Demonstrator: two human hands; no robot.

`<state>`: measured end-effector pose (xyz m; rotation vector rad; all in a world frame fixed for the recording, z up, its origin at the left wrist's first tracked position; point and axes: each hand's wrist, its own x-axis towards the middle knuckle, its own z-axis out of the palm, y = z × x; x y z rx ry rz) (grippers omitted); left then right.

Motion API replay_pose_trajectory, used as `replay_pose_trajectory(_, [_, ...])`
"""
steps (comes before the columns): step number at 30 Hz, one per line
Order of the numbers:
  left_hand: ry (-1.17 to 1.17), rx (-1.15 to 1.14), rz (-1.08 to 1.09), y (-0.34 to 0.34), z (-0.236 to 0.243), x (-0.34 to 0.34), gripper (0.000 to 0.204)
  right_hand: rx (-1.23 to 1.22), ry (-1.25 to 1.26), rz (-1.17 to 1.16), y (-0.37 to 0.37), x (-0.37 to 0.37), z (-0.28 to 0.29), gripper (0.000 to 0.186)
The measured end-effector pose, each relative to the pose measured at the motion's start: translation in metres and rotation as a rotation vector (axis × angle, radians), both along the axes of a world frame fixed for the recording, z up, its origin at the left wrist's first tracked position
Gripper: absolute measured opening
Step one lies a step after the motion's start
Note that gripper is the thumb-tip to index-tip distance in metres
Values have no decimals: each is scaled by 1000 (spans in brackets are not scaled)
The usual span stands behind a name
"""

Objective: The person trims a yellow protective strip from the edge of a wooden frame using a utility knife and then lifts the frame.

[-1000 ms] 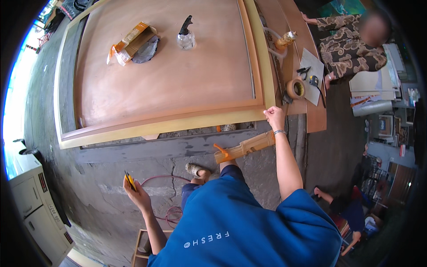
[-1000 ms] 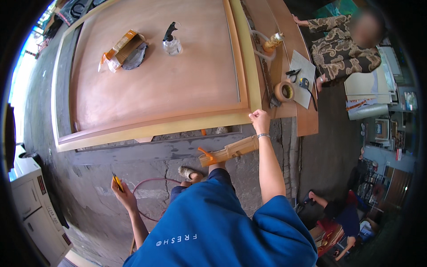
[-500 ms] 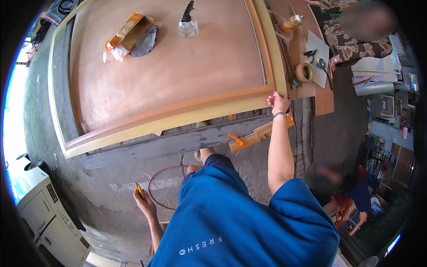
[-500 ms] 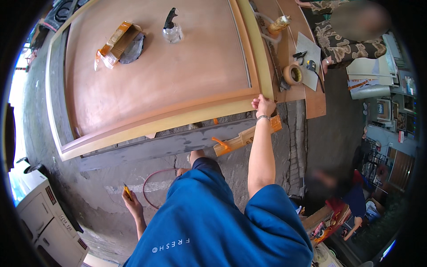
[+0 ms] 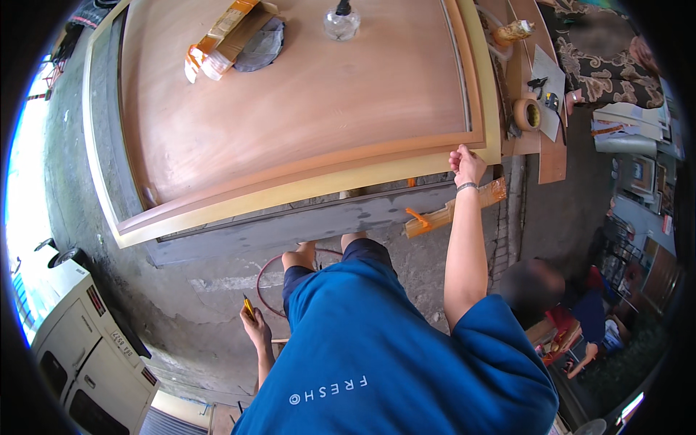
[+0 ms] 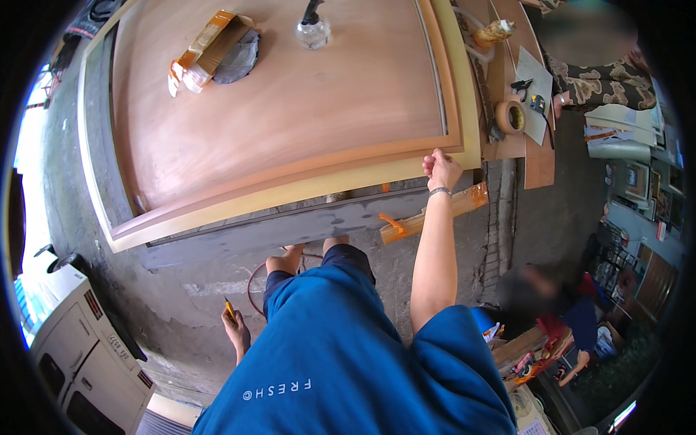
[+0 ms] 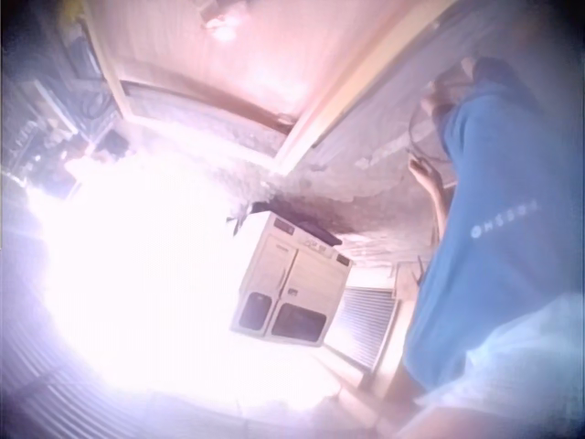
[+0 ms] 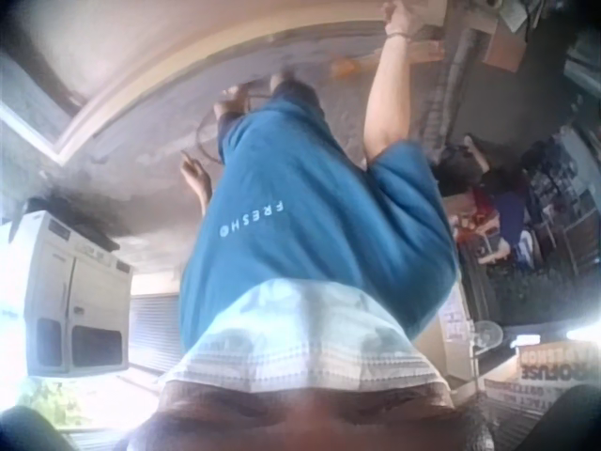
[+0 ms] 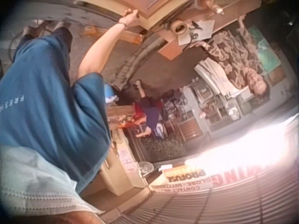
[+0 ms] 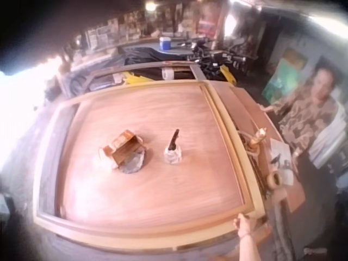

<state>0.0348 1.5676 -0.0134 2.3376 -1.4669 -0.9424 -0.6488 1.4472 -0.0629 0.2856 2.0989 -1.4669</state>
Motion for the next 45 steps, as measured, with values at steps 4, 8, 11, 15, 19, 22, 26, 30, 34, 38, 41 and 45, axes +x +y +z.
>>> replay_pose_trajectory(4, [-7,-40,-14,-12,-3,37,34,-4,-10,-12,-20,55,3,17])
replay_pose_trajectory(8, [31,-25,-14,-21,-11,86,33,-12,-20,-5,-38,111,-3,18])
replay_pose_trajectory(11, [58,8,55,-20,-21,141,33,-26,-5,-15,-58,160,-8,17])
replay_pose_trajectory(15, [30,43,115,-10,-27,234,31,-19,20,-1,-85,228,-18,17])
replay_pose_trajectory(19, [-89,-47,186,3,-12,340,33,15,-1,28,-103,296,-29,15])
replay_pose_trajectory(22, [-156,-51,281,10,-3,415,34,22,-11,49,-119,341,-34,16])
replay_pose_trajectory(26, [-229,-162,261,-13,-4,498,33,39,-21,78,-140,402,-36,16])
replay_pose_trajectory(30, [-155,-195,251,-86,-7,529,33,23,-19,53,-163,457,-33,12])
replay_pose_trajectory(34, [-94,-227,171,-158,2,516,31,8,-10,25,-178,509,-28,13])
replay_pose_trajectory(38, [-45,-192,86,-183,10,507,30,18,-15,4,-191,565,-21,16])
replay_pose_trajectory(41, [-31,-84,104,-174,8,519,29,26,-23,-3,-207,608,-17,15])
replay_pose_trajectory(45, [-14,32,103,-155,-6,564,33,35,-39,27,-226,664,-16,15])
